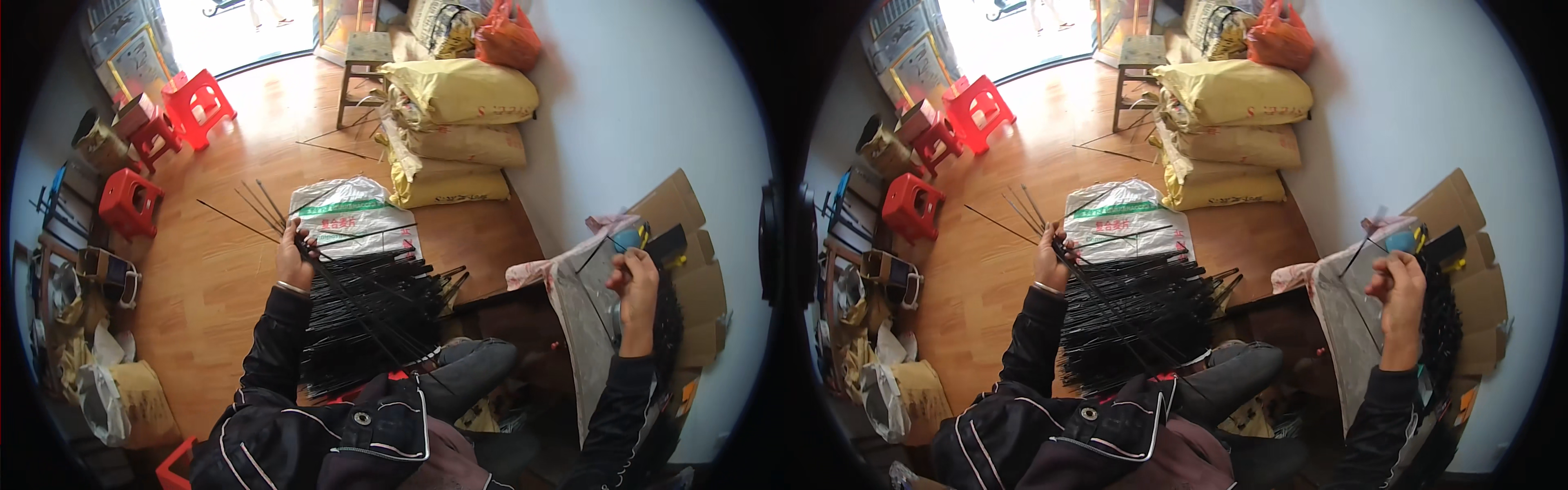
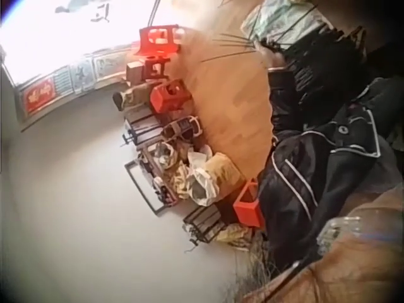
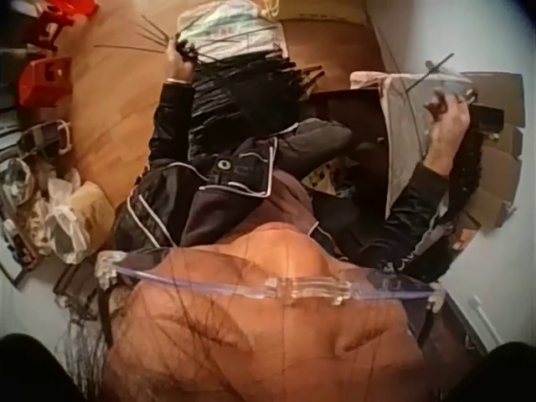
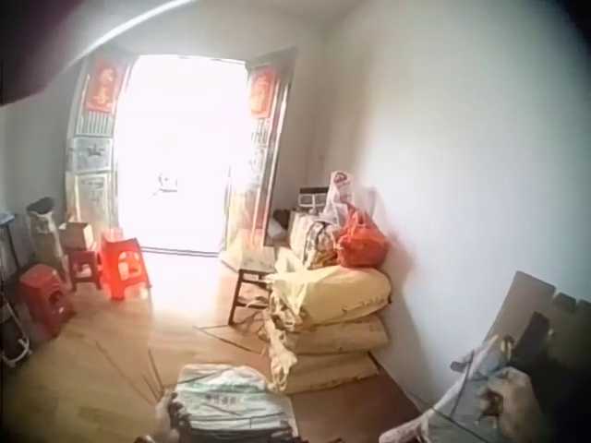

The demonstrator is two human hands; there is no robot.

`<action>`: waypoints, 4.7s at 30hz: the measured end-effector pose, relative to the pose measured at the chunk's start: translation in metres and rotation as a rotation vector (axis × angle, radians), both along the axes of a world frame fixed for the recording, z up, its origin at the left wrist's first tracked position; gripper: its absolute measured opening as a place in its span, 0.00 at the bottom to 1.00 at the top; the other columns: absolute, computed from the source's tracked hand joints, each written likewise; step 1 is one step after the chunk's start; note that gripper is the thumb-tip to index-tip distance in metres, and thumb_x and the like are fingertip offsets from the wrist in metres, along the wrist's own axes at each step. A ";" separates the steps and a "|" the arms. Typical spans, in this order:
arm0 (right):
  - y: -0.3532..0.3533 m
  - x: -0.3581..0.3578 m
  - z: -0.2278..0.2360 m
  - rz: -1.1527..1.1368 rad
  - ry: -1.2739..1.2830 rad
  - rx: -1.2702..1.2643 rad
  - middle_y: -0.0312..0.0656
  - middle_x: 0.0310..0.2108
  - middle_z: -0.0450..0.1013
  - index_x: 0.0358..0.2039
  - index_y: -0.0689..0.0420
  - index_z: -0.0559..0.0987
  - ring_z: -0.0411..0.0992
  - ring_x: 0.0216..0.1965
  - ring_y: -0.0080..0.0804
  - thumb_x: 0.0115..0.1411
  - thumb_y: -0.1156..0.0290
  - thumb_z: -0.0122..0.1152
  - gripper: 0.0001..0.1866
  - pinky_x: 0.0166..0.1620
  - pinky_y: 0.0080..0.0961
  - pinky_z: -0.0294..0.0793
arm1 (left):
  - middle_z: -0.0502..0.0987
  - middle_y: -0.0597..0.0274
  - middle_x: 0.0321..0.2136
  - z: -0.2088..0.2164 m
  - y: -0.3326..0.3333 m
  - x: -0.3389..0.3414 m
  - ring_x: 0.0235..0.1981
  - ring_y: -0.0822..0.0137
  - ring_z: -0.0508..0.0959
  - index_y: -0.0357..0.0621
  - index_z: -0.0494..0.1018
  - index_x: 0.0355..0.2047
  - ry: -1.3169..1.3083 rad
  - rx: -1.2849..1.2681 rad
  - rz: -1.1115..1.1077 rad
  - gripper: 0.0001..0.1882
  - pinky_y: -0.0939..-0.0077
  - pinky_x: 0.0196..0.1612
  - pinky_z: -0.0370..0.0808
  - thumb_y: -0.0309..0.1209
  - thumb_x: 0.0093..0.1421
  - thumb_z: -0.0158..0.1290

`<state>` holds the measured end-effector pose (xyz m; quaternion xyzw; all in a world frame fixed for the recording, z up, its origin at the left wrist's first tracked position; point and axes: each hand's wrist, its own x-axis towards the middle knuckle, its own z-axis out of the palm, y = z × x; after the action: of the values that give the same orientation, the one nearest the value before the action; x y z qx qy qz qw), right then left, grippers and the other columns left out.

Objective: Assembling, bundling, and cutting components for electrical or mechanical wire harnesses.

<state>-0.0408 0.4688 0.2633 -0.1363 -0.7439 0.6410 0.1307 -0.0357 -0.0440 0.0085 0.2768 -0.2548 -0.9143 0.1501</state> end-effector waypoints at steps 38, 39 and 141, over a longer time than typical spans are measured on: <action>-0.102 0.154 -0.138 0.331 -0.542 -0.325 0.29 0.17 0.64 0.38 0.61 0.76 0.59 0.16 0.12 0.65 0.71 0.54 0.07 0.19 0.13 0.57 | 0.73 0.55 0.46 0.100 0.233 -0.026 0.44 0.55 0.78 0.43 0.64 0.55 0.266 0.112 -0.891 0.18 0.52 0.47 0.77 0.39 0.70 0.41; -0.093 0.160 -0.131 0.322 -0.473 -0.262 0.29 0.17 0.64 0.38 0.62 0.76 0.59 0.16 0.12 0.65 0.69 0.54 0.08 0.19 0.13 0.57 | 0.71 0.52 0.49 0.101 0.241 -0.028 0.47 0.52 0.77 0.44 0.61 0.58 0.310 0.091 -0.965 0.20 0.49 0.48 0.76 0.39 0.71 0.38; 0.210 0.373 -0.078 -0.688 -0.084 0.723 0.43 0.24 0.76 0.32 0.57 0.79 0.75 0.26 0.31 0.60 0.63 0.58 0.10 0.33 0.29 0.73 | 0.65 0.70 0.24 0.183 0.469 0.195 0.26 0.72 0.64 0.46 0.67 0.37 0.297 -0.106 -1.506 0.14 0.77 0.30 0.65 0.44 0.68 0.46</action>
<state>0.3317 0.6787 0.1852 -0.3455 -0.8352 0.2557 0.3431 0.1596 0.4249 0.1914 -0.1046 -0.3953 -0.7840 -0.4671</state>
